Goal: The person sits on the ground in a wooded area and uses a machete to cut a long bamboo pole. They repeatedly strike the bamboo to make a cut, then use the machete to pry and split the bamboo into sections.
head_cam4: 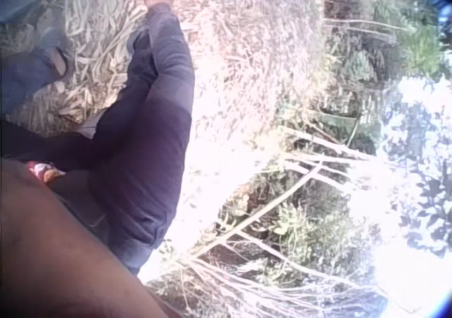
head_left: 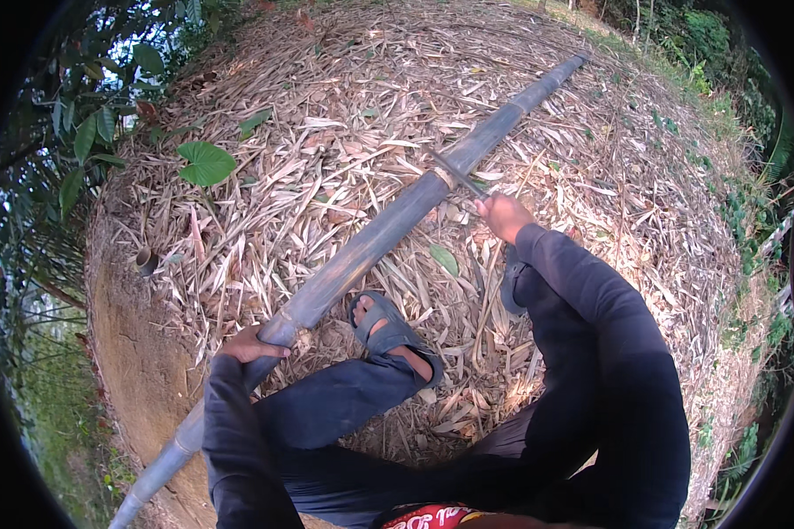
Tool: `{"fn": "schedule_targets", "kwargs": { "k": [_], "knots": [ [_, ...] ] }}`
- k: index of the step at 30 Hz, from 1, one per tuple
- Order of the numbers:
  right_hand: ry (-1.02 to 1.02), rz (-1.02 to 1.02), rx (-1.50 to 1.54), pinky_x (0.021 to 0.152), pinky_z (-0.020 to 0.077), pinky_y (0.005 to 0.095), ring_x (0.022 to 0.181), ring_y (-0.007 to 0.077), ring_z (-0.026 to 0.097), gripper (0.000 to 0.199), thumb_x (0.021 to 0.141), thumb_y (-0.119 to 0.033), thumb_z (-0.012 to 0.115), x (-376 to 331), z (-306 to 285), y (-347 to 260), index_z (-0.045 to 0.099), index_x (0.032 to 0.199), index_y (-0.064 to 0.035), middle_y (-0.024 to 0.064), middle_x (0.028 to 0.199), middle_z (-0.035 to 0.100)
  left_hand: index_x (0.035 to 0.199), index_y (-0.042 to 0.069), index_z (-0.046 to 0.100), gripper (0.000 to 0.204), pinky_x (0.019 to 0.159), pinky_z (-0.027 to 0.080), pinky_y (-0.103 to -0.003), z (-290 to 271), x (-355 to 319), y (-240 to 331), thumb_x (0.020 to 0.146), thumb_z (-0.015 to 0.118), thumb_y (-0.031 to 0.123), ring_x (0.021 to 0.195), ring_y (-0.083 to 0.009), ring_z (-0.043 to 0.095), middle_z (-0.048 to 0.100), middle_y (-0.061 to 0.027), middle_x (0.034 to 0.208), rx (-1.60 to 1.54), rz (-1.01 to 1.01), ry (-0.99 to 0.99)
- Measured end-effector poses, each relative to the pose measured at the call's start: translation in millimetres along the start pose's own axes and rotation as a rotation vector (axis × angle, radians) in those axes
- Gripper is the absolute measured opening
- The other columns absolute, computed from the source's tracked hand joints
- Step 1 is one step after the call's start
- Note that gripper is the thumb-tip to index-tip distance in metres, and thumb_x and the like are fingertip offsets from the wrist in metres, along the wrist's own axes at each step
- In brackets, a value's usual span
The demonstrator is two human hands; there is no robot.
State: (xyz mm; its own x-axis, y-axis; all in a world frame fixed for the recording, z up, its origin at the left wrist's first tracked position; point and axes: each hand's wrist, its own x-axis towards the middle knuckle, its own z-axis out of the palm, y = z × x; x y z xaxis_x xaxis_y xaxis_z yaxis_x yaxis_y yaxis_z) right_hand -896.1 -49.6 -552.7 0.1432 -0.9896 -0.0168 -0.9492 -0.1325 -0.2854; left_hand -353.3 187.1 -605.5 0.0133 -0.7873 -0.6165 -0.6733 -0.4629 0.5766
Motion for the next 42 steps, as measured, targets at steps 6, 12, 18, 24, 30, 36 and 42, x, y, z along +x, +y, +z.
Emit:
{"fn": "schedule_targets", "kwargs": {
  "k": [6, 12, 18, 24, 30, 36, 42],
  "knots": [
    [0.036, -0.071, -0.185, 0.081, 0.0547, 0.0526, 0.094, 0.0421, 0.071, 0.051, 0.102, -0.055, 0.051, -28.5, 8.9, -5.2, 0.063, 0.109, -0.0054, 0.0217, 0.088, 0.072, 0.126, 0.002, 0.068, 0.087, 0.099, 0.052, -0.037, 18.6, -19.8, -13.8, 0.059, 0.094, 0.051, 0.106, -0.0292, 0.071, 0.075, -0.0165, 0.112, 0.005, 0.123, 0.185],
    [0.0, -0.185, -0.185, 0.077, 0.056, 0.0516, 0.084, 0.0414, 0.071, 0.048, 0.101, -0.051, 0.057, -29.4, -9.1, -17.8, 0.062, 0.105, -0.0036, 0.0224, 0.084, 0.071, 0.125, 0.002, 0.065, 0.09, 0.09, 0.056, -0.047, 35.3, -29.9, -1.8, 0.06, 0.089, 0.058, 0.1, -0.039, 0.073, 0.073, -0.0272, 0.104, 0.201, 0.175, 0.348],
    [0.052, -0.219, -0.132, 0.073, 0.0546, 0.0545, 0.078, 0.045, 0.069, 0.05, 0.1, -0.051, 0.058, -37.3, 3.2, -13.5, 0.062, 0.1, -0.0014, 0.023, 0.077, 0.069, 0.128, 0.007, 0.059, 0.086, 0.08, 0.06, -0.049, 66.6, -40.1, -7.0, 0.062, 0.09, 0.052, 0.085, -0.0421, 0.073, 0.073, -0.0241, 0.096, 0.402, 0.174, 0.567],
    [0.003, -0.191, -0.269, 0.074, 0.055, 0.0533, 0.082, 0.0431, 0.07, 0.046, 0.1, -0.051, 0.058, -27.2, -18.3, 2.3, 0.062, 0.106, -0.0062, 0.0212, 0.084, 0.071, 0.127, 0.008, 0.052, 0.081, 0.078, 0.06, -0.048, 91.9, -46.3, 6.3, 0.065, 0.089, 0.046, 0.09, -0.0383, 0.073, 0.072, -0.0205, 0.102, 0.562, 0.125, 0.687],
    [-0.096, -0.433, -0.302, 0.073, 0.0549, 0.0531, 0.08, 0.0425, 0.071, 0.051, 0.1, -0.054, 0.057, -51.0, -9.8, -51.2, 0.063, 0.101, -0.0038, 0.0199, 0.08, 0.071, 0.124, 0.008, 0.052, 0.08, 0.078, 0.06, -0.048, 92.4, -46.7, -4.7, 0.065, 0.09, 0.047, 0.087, -0.0376, 0.074, 0.071, -0.0189, 0.104, 0.547, 0.042, 0.62],
    [-0.035, -0.247, -0.413, 0.075, 0.0547, 0.0544, 0.086, 0.04, 0.071, 0.051, 0.104, -0.052, 0.05, -10.2, -35.3, -6.5, 0.066, 0.098, -0.0036, 0.0213, 0.088, 0.072, 0.124, 0.009, 0.052, 0.08, 0.078, 0.06, -0.048, 95.4, -38.9, 6.3, 0.065, 0.09, 0.047, 0.088, -0.0369, 0.074, 0.07, -0.0202, 0.106, 0.575, 0.088, 0.671],
    [-0.11, -0.387, -0.43, 0.079, 0.0564, 0.0522, 0.088, 0.0387, 0.072, 0.056, 0.1, -0.059, 0.054, -34.3, -20.0, -54.5, 0.066, 0.101, -0.004, 0.0217, 0.087, 0.072, 0.128, 0.007, 0.055, 0.082, 0.074, 0.06, -0.047, 87.2, -49.3, -1.6, 0.064, 0.09, 0.045, 0.081, -0.0384, 0.074, 0.073, -0.0203, 0.096, 0.545, 0.112, 0.691]
  ]
}}
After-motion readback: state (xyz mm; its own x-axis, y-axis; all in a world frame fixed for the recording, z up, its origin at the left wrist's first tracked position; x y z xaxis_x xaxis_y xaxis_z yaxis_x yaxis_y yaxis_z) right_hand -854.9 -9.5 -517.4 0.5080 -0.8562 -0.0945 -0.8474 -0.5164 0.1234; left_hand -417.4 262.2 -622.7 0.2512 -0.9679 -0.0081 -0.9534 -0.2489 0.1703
